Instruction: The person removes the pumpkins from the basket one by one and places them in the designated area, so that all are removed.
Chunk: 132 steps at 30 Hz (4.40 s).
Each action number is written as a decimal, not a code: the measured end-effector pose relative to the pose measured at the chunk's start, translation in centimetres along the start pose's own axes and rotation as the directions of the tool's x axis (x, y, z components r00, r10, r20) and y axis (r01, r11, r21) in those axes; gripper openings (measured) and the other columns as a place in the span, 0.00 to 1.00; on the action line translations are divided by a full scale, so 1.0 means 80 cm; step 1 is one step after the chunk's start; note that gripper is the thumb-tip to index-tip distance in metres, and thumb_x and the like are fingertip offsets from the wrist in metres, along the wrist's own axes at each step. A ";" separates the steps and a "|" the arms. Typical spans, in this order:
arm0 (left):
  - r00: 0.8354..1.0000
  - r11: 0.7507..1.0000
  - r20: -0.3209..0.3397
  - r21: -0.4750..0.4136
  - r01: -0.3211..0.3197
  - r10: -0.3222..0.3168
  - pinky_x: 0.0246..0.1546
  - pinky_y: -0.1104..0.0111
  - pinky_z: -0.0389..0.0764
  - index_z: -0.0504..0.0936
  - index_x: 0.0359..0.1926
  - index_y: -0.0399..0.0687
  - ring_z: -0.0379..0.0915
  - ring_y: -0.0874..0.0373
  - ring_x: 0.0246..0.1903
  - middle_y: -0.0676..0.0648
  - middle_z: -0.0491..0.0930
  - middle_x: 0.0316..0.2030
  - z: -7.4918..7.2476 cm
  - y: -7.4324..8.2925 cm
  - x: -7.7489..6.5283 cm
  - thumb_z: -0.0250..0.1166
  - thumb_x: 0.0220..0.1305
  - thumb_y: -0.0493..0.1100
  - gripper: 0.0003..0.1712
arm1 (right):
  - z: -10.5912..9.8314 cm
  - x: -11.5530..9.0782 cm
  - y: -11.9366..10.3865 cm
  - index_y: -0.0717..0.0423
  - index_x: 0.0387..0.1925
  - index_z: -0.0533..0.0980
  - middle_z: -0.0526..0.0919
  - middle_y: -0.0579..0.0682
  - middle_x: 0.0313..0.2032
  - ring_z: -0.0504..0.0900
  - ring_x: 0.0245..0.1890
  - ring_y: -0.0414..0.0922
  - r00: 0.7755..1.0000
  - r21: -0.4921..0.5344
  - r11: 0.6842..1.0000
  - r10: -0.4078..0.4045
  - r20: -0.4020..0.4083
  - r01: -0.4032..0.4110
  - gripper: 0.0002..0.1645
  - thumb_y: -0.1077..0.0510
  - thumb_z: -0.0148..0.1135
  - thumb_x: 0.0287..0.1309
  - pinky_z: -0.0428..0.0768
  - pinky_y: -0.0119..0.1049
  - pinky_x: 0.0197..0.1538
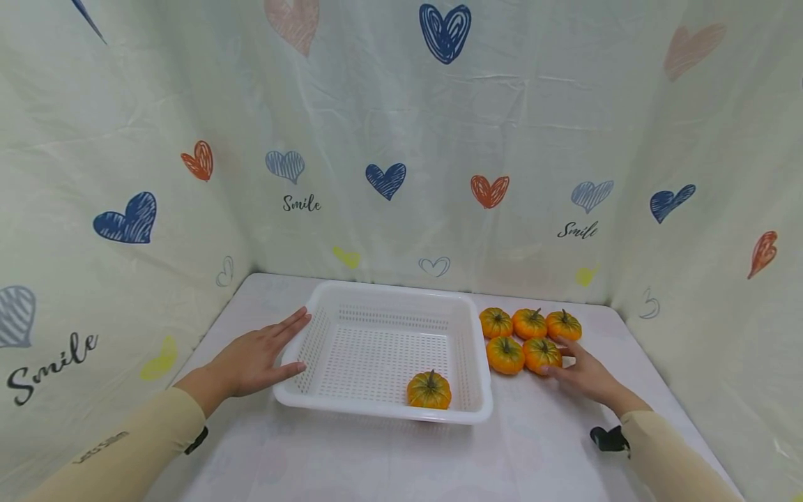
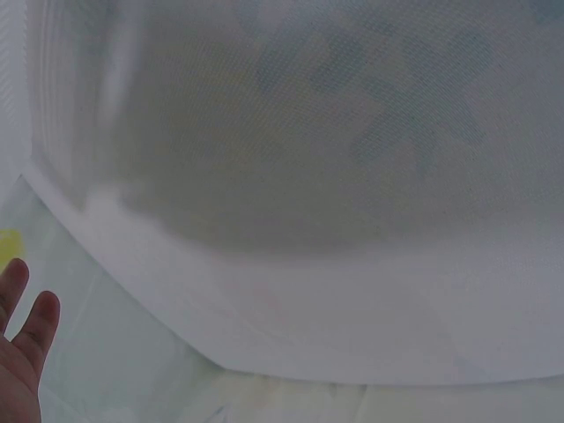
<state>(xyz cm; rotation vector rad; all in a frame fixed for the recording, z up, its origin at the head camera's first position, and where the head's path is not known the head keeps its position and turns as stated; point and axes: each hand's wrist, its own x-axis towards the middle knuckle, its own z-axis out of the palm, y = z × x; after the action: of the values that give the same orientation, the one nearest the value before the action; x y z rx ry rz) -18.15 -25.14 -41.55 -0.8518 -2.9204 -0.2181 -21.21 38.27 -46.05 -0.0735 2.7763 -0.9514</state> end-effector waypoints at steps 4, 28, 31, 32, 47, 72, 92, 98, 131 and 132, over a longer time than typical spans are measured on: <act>1.000 1.000 -0.002 0.000 -0.003 0.003 0.63 0.47 0.69 0.52 0.79 0.47 0.61 0.46 0.69 0.48 0.48 0.78 -0.001 0.000 -0.001 0.51 0.69 0.70 0.49 | -0.014 -0.004 -0.008 0.67 0.75 0.47 0.64 0.73 0.65 0.79 0.49 0.60 1.000 -0.025 1.000 -0.011 -0.012 0.011 0.61 0.35 0.66 0.60 0.79 0.57 0.52; 1.000 1.000 -0.025 -0.007 -0.013 0.013 0.62 0.47 0.69 0.53 0.78 0.47 0.62 0.46 0.69 0.48 0.49 0.78 0.002 -0.002 -0.001 0.52 0.69 0.70 0.48 | -0.078 0.000 -0.087 0.66 0.75 0.51 0.67 0.73 0.63 0.76 0.52 0.68 0.990 -0.154 0.979 -0.137 -0.024 0.132 0.57 0.39 0.67 0.60 0.82 0.56 0.47; 1.000 1.000 -0.016 -0.005 0.000 0.000 0.62 0.46 0.69 0.53 0.78 0.47 0.62 0.46 0.69 0.48 0.49 0.78 0.002 -0.001 0.000 0.51 0.69 0.71 0.49 | -0.084 0.011 -0.113 0.63 0.75 0.51 0.67 0.71 0.64 0.76 0.53 0.66 0.983 -0.137 0.975 -0.181 -0.021 0.176 0.57 0.39 0.68 0.60 0.82 0.56 0.49; 1.000 1.000 -0.010 -0.005 0.004 -0.004 0.62 0.46 0.69 0.53 0.78 0.47 0.61 0.45 0.69 0.48 0.49 0.78 0.002 -0.001 0.000 0.51 0.69 0.71 0.49 | -0.084 0.015 -0.123 0.62 0.76 0.51 0.67 0.71 0.64 0.76 0.53 0.66 0.981 -0.130 0.973 -0.193 -0.016 0.189 0.57 0.38 0.68 0.59 0.82 0.55 0.49; 1.000 1.000 0.006 0.000 0.009 -0.009 0.62 0.45 0.68 0.52 0.79 0.47 0.62 0.44 0.69 0.47 0.48 0.78 0.000 0.001 0.001 0.50 0.69 0.71 0.49 | -0.006 0.046 -0.276 0.49 0.77 0.55 0.69 0.58 0.66 0.81 0.46 0.47 0.901 -0.026 0.923 -0.368 0.232 0.384 0.51 0.45 0.70 0.60 0.83 0.40 0.47; 1.000 1.000 -0.003 -0.015 -0.001 0.001 0.63 0.46 0.68 0.53 0.78 0.46 0.60 0.45 0.69 0.47 0.48 0.78 0.003 -0.003 0.000 0.52 0.69 0.69 0.48 | 0.090 0.044 -0.313 0.45 0.76 0.57 0.65 0.60 0.69 0.81 0.50 0.49 0.834 -0.014 0.972 -0.194 0.516 0.235 0.50 0.45 0.71 0.58 0.84 0.48 0.47; 0.999 1.000 -0.025 -0.019 -0.025 0.024 0.63 0.47 0.68 0.53 0.78 0.44 0.61 0.45 0.69 0.46 0.49 0.77 0.002 -0.003 -0.002 0.52 0.70 0.69 0.48 | 0.107 0.044 -0.331 0.46 0.74 0.60 0.65 0.60 0.69 0.79 0.53 0.52 0.728 0.062 0.985 -0.161 0.666 0.162 0.44 0.46 0.69 0.60 0.85 0.49 0.45; 1.000 1.000 -0.018 -0.015 -0.016 0.015 0.63 0.47 0.68 0.53 0.78 0.45 0.61 0.45 0.69 0.46 0.49 0.78 0.002 -0.003 -0.001 0.51 0.70 0.69 0.48 | 0.118 0.050 -0.348 0.46 0.74 0.60 0.65 0.60 0.69 0.79 0.54 0.52 0.690 0.091 0.981 -0.185 0.700 0.171 0.44 0.46 0.69 0.61 0.85 0.47 0.45; 1.000 1.000 0.003 0.015 0.015 -0.015 0.62 0.47 0.69 0.53 0.78 0.46 0.62 0.45 0.69 0.46 0.49 0.78 0.003 -0.001 0.001 0.51 0.69 0.71 0.49 | 0.152 0.084 -0.339 0.49 0.72 0.65 0.72 0.53 0.66 0.76 0.57 0.44 0.591 0.132 0.943 -0.297 0.750 0.307 0.45 0.58 0.74 0.54 0.80 0.38 0.54; 1.000 1.000 0.002 0.012 0.014 -0.014 0.62 0.47 0.69 0.53 0.78 0.46 0.62 0.45 0.69 0.46 0.49 0.78 0.003 -0.002 0.001 0.51 0.69 0.71 0.49 | 0.153 0.083 -0.339 0.48 0.71 0.66 0.72 0.52 0.65 0.76 0.57 0.44 0.594 0.117 0.938 -0.300 0.746 0.327 0.45 0.58 0.75 0.53 0.79 0.37 0.54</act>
<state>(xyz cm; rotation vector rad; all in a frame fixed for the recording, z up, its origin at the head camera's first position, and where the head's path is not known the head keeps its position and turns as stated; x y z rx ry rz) -18.30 -25.16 -41.82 -0.8298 -2.9272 -0.2012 -25.66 8.71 -40.09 -0.8073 1.9949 -0.7012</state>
